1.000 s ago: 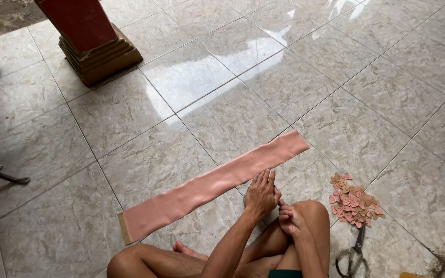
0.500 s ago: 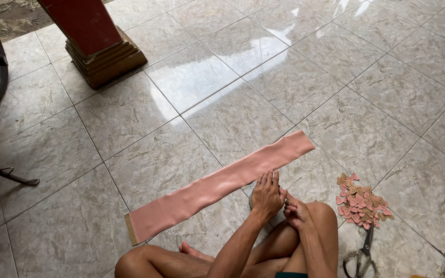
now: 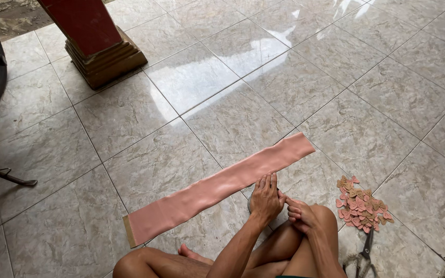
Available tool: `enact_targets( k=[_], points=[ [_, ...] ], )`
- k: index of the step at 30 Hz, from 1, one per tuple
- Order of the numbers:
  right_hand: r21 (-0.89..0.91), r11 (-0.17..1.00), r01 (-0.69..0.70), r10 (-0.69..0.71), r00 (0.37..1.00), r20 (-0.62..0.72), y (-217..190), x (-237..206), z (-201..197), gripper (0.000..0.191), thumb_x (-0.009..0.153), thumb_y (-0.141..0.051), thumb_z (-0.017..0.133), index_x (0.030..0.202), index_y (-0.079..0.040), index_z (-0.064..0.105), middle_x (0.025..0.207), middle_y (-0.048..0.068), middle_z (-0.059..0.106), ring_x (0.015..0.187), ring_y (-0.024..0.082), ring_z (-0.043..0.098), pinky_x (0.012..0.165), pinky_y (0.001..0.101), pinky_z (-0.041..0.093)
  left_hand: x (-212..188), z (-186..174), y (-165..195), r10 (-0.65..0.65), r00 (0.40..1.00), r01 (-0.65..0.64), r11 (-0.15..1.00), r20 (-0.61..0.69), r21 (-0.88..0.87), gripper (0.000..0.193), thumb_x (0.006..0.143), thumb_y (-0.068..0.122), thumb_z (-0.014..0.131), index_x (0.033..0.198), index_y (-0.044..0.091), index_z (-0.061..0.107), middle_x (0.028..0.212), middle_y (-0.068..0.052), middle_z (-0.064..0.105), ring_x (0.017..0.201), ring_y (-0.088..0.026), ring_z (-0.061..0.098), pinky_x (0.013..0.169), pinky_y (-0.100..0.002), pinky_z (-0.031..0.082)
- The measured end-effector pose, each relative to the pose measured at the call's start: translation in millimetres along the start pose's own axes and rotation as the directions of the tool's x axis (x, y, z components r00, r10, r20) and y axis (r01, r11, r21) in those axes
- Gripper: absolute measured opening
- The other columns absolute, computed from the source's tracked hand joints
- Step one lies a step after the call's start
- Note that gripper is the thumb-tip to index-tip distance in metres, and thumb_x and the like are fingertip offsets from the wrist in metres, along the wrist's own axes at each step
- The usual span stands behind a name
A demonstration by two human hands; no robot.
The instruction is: The person sits on the floor with a long pink fabric strip. They hold a jar of glue, press and smooth the strip flat, then flip the strip over to its tan backing side and squeeze liquid glue from a bottle along the backing, spreading it by moving the bottle along the strip.
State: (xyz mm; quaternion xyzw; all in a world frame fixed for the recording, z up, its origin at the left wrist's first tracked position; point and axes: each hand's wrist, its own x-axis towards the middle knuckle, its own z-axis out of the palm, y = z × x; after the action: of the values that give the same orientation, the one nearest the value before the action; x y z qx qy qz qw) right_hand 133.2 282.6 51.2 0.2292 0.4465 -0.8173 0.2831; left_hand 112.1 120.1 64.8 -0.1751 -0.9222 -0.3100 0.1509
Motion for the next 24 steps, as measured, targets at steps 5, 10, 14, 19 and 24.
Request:
enact_targets(
  k=[5,10,14,19,24],
  points=[
    [-0.224,0.974,0.021,-0.04,0.996,-0.08,-1,22,15,0.036,0.108,-0.041,0.053,0.089,-0.01,0.056,0.056,-0.006,0.042,0.044,0.007,0.038,0.044,0.0256,0.036,1,1,-2,0.019,1.0,-0.019,1.0,0.001,-0.025,0.071,0.086,0.027,0.063,0.143,-0.012,0.049,0.145,-0.033,0.052,0.134,-0.043,0.05,0.117,-0.05,0.031],
    [-0.425,0.904,-0.053,-0.01,0.99,-0.144,-7,34,29,0.038,0.103,-0.045,0.039,0.089,-0.014,0.058,0.057,0.001,0.053,0.045,0.015,0.046,0.043,0.0308,0.039,1,-2,-1,-0.01,1.0,0.009,1.0,0.02,0.02,0.067,0.088,0.026,0.06,0.144,-0.011,0.049,0.145,-0.031,0.053,0.136,-0.042,0.05,0.12,-0.049,0.032],
    [-0.405,0.911,0.077,-0.077,0.997,0.015,-2,21,17,0.036,0.105,-0.044,0.045,0.088,-0.014,0.055,0.064,-0.002,0.054,0.051,0.01,0.048,0.049,0.0286,0.044,-1,-5,-1,0.005,1.0,-0.004,1.0,0.014,-0.018,0.071,0.085,0.029,0.063,0.141,-0.011,0.049,0.145,-0.032,0.052,0.134,-0.043,0.05,0.118,-0.049,0.031],
    [-0.34,0.928,0.154,-0.137,0.988,0.072,1,13,8,0.034,0.106,-0.043,0.052,0.087,-0.015,0.053,0.061,-0.004,0.046,0.049,0.009,0.043,0.049,0.0292,0.045,1,-2,-4,0.013,1.0,-0.013,1.0,0.024,0.0,0.07,0.088,0.032,0.063,0.141,-0.011,0.049,0.145,-0.032,0.052,0.135,-0.043,0.049,0.118,-0.049,0.031],
    [-0.521,0.848,0.095,-0.145,0.988,-0.057,-9,32,21,0.027,0.103,-0.034,0.052,0.09,-0.012,0.058,0.069,-0.002,0.055,0.056,0.011,0.049,0.052,0.0299,0.046,0,1,-6,0.037,0.999,-0.039,0.998,0.039,0.055,0.069,0.087,0.029,0.061,0.143,-0.011,0.05,0.147,-0.029,0.053,0.135,-0.041,0.05,0.119,-0.049,0.032]
  ],
)
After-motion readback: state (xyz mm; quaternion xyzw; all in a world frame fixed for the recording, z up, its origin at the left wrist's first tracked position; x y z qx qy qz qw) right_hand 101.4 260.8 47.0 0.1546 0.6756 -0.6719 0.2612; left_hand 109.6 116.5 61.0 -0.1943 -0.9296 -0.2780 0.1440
